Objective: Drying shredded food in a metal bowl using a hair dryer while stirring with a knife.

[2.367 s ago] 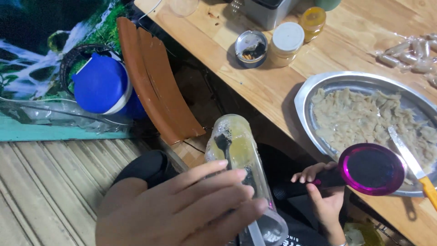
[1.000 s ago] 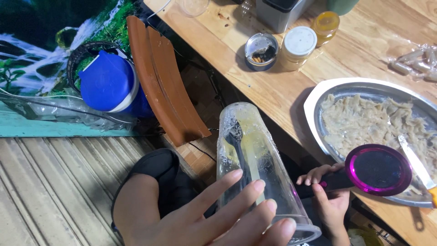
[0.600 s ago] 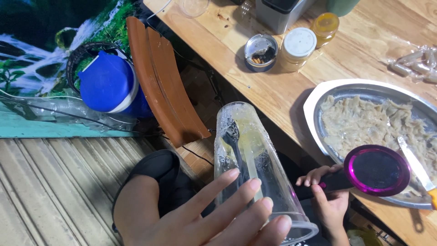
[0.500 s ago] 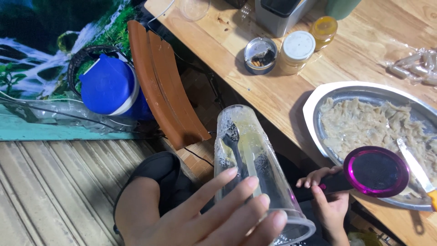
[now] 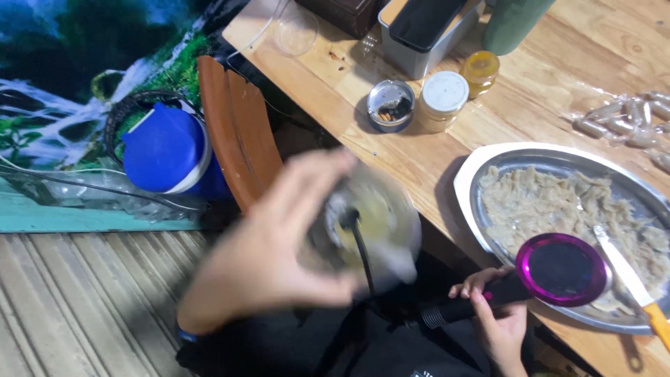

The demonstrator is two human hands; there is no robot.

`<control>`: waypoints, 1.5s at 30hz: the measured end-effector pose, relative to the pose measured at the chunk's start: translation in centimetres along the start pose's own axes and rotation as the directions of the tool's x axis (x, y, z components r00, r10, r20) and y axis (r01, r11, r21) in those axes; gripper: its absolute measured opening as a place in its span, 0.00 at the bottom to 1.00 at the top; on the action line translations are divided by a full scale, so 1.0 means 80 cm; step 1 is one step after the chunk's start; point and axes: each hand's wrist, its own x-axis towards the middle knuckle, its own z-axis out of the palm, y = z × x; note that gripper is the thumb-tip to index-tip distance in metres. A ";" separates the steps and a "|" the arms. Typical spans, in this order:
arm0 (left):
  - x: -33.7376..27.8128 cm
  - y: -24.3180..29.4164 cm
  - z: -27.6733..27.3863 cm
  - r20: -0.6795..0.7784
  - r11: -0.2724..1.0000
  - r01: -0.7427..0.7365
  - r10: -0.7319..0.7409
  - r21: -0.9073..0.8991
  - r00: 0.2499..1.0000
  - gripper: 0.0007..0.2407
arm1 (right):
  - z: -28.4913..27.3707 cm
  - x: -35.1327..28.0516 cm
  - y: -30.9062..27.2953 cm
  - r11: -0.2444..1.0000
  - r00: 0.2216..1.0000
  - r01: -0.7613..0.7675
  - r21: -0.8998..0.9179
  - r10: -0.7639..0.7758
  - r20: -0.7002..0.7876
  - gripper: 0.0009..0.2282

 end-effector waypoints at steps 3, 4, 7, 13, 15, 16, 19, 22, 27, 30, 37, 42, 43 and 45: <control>0.055 -0.038 -0.029 -0.192 0.996 0.027 -0.011 0.081 0.981 0.45 | -0.005 0.004 0.001 0.999 1.000 0.013 -0.044 -0.012 0.025 0.19; 0.074 -0.061 -0.035 -0.188 0.997 0.020 -0.006 0.074 0.982 0.45 | -0.008 0.005 0.001 0.999 1.000 0.016 -0.052 -0.015 0.020 0.19; 0.146 -0.148 -0.047 -0.359 0.969 0.035 0.058 0.245 0.932 0.45 | -0.013 0.006 0.002 0.996 1.000 0.024 -0.086 -0.022 0.019 0.12; 0.297 -0.345 -0.043 -0.625 0.934 -0.020 0.254 0.356 0.738 0.36 | -0.002 0.008 -0.015 0.981 0.999 0.026 -0.191 -0.020 0.034 0.12; 0.334 -0.388 -0.029 -0.739 0.962 0.080 0.145 0.260 0.658 0.44 | -0.005 0.004 -0.016 0.989 0.999 0.003 -0.146 0.004 0.048 0.14; 0.341 -0.400 -0.023 -0.737 0.964 0.074 0.146 0.257 0.660 0.44 | -0.005 0.001 -0.019 0.989 0.999 0.005 -0.150 0.001 0.042 0.14; 0.363 -0.431 -0.016 -0.748 0.978 -0.004 0.161 0.206 0.644 0.45 | -0.006 -0.004 -0.022 0.985 1.000 0.002 -0.174 0.001 0.021 0.15; 0.370 -0.453 -0.012 -0.767 0.984 -0.036 0.160 0.176 0.621 0.46 | -0.016 -0.007 -0.021 0.985 0.999 0.036 -0.167 -0.029 0.045 0.15; 0.348 -0.449 -0.005 -0.749 0.962 0.170 0.051 0.215 0.661 0.60 | -0.028 -0.010 -0.019 0.991 0.996 0.035 -0.126 -0.024 0.087 0.16; 0.245 -0.315 0.006 -0.724 0.979 0.039 0.120 0.199 0.680 0.47 | -0.025 -0.008 -0.032 0.986 0.992 0.017 -0.164 0.004 0.124 0.14; 0.049 -0.037 0.198 -0.153 0.964 -0.263 0.255 -0.030 0.955 0.07 | -0.033 0.012 -0.051 0.952 0.962 -0.032 -0.306 0.112 0.248 0.05; 0.039 -0.027 0.343 0.399 0.951 0.124 -0.001 -0.282 0.917 0.40 | -0.064 0.009 -0.012 0.891 0.956 -0.177 -0.417 0.257 0.142 0.12; 0.036 -0.038 0.360 0.417 0.954 0.115 0.011 -0.277 0.909 0.40 | -0.062 0.009 -0.018 0.894 0.962 -0.175 -0.412 0.245 0.122 0.12; 0.028 -0.063 0.394 0.266 0.895 0.230 -0.131 -0.383 0.955 0.21 | -0.059 0.010 -0.028 0.890 0.918 -0.186 -0.417 0.308 0.249 0.11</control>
